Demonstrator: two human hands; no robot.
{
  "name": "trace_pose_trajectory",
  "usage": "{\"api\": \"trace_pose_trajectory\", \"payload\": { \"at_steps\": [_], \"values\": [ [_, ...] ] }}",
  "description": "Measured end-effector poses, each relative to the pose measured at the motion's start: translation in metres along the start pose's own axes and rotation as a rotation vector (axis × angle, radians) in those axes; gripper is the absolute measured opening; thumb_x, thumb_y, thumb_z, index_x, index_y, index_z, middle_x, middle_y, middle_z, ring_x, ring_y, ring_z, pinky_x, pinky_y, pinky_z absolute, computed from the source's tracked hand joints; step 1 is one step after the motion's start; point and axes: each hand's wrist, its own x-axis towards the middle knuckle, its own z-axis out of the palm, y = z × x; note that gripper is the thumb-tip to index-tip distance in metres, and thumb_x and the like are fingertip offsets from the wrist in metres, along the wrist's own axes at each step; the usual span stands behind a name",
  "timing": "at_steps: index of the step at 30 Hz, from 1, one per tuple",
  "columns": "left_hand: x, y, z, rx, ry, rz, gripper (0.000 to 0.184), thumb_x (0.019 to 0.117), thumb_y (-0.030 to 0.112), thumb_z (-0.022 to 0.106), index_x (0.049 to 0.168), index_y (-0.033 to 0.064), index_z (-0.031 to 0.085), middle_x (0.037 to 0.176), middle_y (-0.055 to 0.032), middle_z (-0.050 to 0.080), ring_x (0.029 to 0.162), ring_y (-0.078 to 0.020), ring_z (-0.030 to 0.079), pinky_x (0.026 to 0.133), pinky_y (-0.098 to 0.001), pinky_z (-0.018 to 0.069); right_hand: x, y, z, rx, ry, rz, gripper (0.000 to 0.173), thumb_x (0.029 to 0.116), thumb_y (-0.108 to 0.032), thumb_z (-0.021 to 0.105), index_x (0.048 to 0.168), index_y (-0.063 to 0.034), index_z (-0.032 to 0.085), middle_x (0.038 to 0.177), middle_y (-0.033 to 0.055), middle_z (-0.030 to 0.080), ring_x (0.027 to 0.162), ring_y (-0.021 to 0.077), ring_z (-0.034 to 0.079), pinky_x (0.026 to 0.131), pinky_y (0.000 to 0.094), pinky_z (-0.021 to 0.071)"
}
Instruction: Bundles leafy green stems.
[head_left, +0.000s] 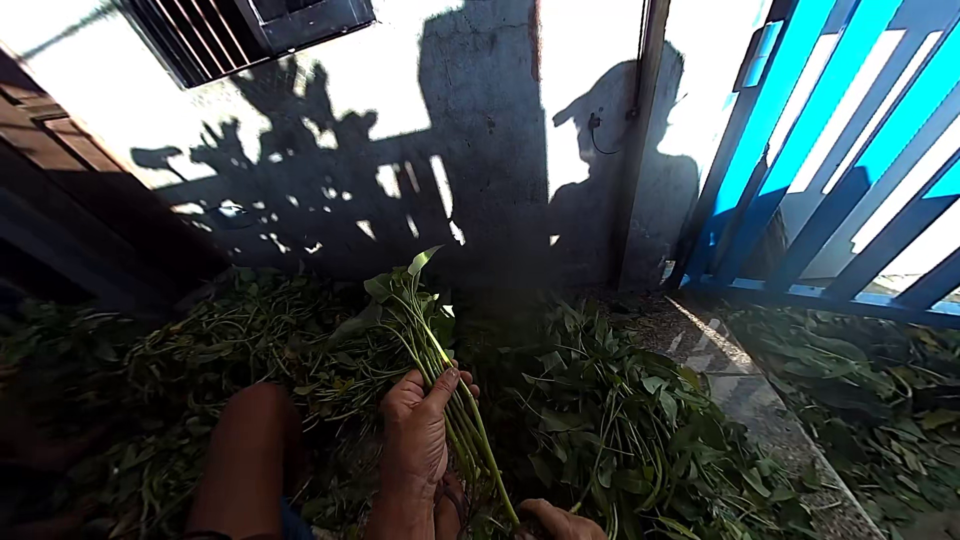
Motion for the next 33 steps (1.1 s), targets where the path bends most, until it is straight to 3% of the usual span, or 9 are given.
{"api": "trace_pose_trajectory", "payload": {
  "at_steps": [8,12,15,18,19,21,24,27,33],
  "values": [
    [0.001,-0.004,0.003,-0.101,0.296,0.030,0.011,0.1004,-0.002,0.059,0.107,-0.0102,0.063,0.086,-0.0216,0.073,0.068,-0.0301,0.073,0.062,-0.0409,0.0646,0.007,0.007,-0.010,0.167,0.216,-0.075,0.027,0.1048,-0.024,0.057,0.096,-0.0021,0.072,0.086,0.0106,0.066,0.079,0.0202,0.065,0.070,0.0377,0.0556],
    [0.012,-0.006,-0.003,-0.397,0.499,-0.201,0.015,0.1036,0.007,0.055,0.115,-0.0026,0.057,0.088,-0.0146,0.067,0.073,-0.0231,0.069,0.067,-0.0371,0.0623,0.006,-0.025,-0.066,0.671,0.689,-0.014,0.019,0.1033,-0.005,0.053,0.100,-0.0039,0.071,0.084,-0.0014,0.062,0.066,0.0047,0.056,0.057,0.0215,0.0494],
    [0.020,0.004,-0.021,-0.457,0.513,-0.158,0.014,0.1058,0.010,0.051,0.111,-0.0004,0.058,0.086,-0.0115,0.066,0.074,-0.0198,0.069,0.069,-0.0338,0.0617,-0.018,-0.030,-0.121,0.684,0.717,0.006,0.029,0.1046,-0.008,0.045,0.092,-0.0134,0.070,0.079,-0.0105,0.064,0.063,-0.0012,0.056,0.056,0.0166,0.0482],
    [0.017,0.006,-0.019,-0.449,0.442,-0.159,0.013,0.1050,0.008,0.052,0.113,-0.0014,0.058,0.086,-0.0120,0.067,0.074,-0.0208,0.070,0.070,-0.0362,0.0633,-0.041,0.009,-0.150,0.149,0.004,0.119,0.045,0.1069,-0.037,0.051,0.082,-0.0060,0.071,0.079,0.0063,0.064,0.075,0.0186,0.061,0.068,0.0394,0.0502],
    [0.015,0.004,-0.015,-0.433,0.411,-0.174,0.014,0.1044,0.007,0.053,0.113,-0.0032,0.057,0.087,-0.0140,0.067,0.073,-0.0224,0.070,0.070,-0.0378,0.0635,-0.036,0.025,-0.147,-0.084,-0.267,0.176,0.050,0.1051,-0.046,0.051,0.094,-0.0052,0.077,0.100,0.0165,0.069,0.100,0.0328,0.063,0.085,0.0539,0.0511],
    [0.011,0.000,-0.007,-0.380,0.344,-0.216,0.015,0.1043,0.006,0.053,0.115,-0.0050,0.055,0.090,-0.0170,0.069,0.075,-0.0248,0.072,0.069,-0.0398,0.0641,-0.014,0.056,-0.114,-0.403,-0.473,0.412,0.045,0.0972,-0.047,0.061,0.111,-0.0078,0.078,0.128,0.0235,0.064,0.128,0.0469,0.053,0.096,0.0684,0.0467],
    [0.004,-0.004,0.002,-0.306,0.209,-0.274,0.020,0.1047,0.004,0.053,0.120,-0.0091,0.054,0.095,-0.0247,0.072,0.080,-0.0327,0.075,0.073,-0.0454,0.0645,0.024,0.116,-0.057,-0.443,-0.301,0.735,0.046,0.0955,-0.045,0.062,0.109,-0.0028,0.073,0.121,0.0231,0.069,0.119,0.0439,0.063,0.092,0.0666,0.0519],
    [-0.002,-0.006,0.010,-0.244,0.091,-0.312,0.019,0.1046,0.003,0.053,0.119,-0.0089,0.055,0.092,-0.0242,0.071,0.078,-0.0341,0.075,0.072,-0.0480,0.0649,0.050,0.157,-0.021,-0.354,-0.113,0.905,0.055,0.0972,-0.051,0.060,0.126,-0.0043,0.066,0.129,0.0215,0.066,0.118,0.0398,0.065,0.095,0.0614,0.0529],
    [-0.013,-0.010,0.017,-0.181,-0.019,-0.301,0.015,0.1002,-0.005,0.056,0.115,-0.0088,0.057,0.088,-0.0229,0.070,0.074,-0.0324,0.073,0.069,-0.0475,0.0648,0.039,0.164,0.005,-0.232,0.264,0.900,0.036,0.1003,-0.033,0.058,0.124,-0.0087,0.071,0.128,0.0199,0.066,0.122,0.0378,0.062,0.099,0.0580,0.0508]
  ]
}}
